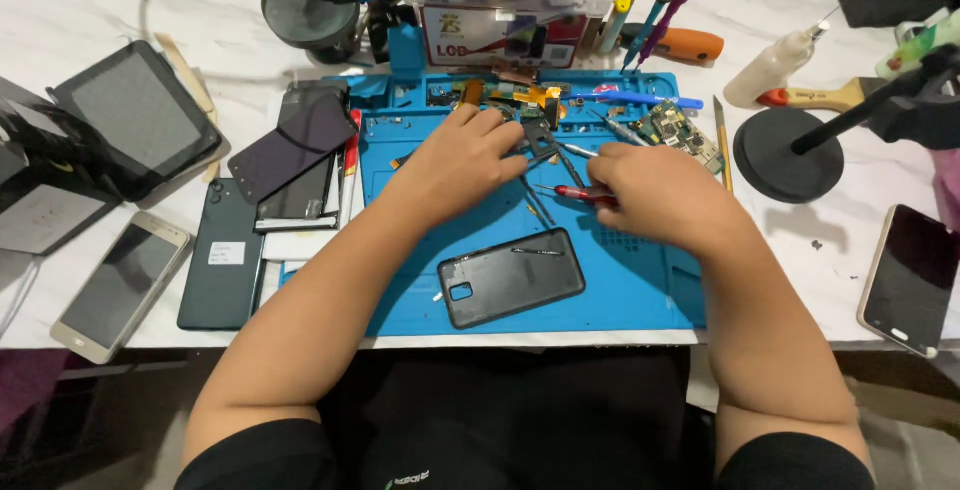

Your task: Disassembling a tablet to remove the screen and battery for repair.

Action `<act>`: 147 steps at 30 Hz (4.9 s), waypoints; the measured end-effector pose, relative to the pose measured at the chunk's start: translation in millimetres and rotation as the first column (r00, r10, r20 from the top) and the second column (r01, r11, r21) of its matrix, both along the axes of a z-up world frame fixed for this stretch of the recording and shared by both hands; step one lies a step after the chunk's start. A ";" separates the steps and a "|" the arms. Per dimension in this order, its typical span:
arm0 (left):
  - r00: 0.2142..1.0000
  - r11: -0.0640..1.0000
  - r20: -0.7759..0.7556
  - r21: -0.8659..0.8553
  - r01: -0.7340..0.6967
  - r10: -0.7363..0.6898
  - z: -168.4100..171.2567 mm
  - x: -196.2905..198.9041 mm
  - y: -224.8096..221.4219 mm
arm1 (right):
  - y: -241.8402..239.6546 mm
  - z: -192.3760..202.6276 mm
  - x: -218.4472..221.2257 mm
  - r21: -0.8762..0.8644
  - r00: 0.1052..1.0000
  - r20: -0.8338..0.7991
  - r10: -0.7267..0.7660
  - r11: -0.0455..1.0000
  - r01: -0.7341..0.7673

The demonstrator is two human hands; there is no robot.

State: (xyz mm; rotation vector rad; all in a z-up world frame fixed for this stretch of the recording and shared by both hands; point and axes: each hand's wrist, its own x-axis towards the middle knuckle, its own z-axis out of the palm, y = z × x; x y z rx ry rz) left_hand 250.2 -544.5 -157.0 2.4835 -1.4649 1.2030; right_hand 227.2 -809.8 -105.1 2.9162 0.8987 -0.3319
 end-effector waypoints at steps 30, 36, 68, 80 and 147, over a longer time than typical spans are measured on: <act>0.677 0.974 -0.709 0.223 -0.050 0.197 12.5 -144.9 -2.6 | -4.3 12.3 -2.7 0.059 0.982 -0.137 -0.131 0.988 0.140; 0.735 0.971 -0.636 0.183 -0.152 0.235 13.3 -139.1 5.0 | 6.3 26.7 -12.0 0.224 0.998 -0.032 0.049 0.974 -0.040; -0.172 0.254 -0.238 -0.374 -0.892 -0.956 36.8 -115.3 48.0 | -18.6 -18.1 31.5 0.308 0.959 0.133 -0.251 0.930 0.201; -0.405 0.364 0.000 -0.442 -0.820 -0.914 -3.1 -103.4 67.8 | -3.8 -15.1 26.9 0.222 0.979 0.051 -0.197 0.958 0.181; 0.355 0.044 -0.199 -0.916 -0.399 -0.914 13.3 -55.9 11.0 | 35.6 -21.4 -12.4 0.911 0.857 -0.404 0.321 0.057 0.408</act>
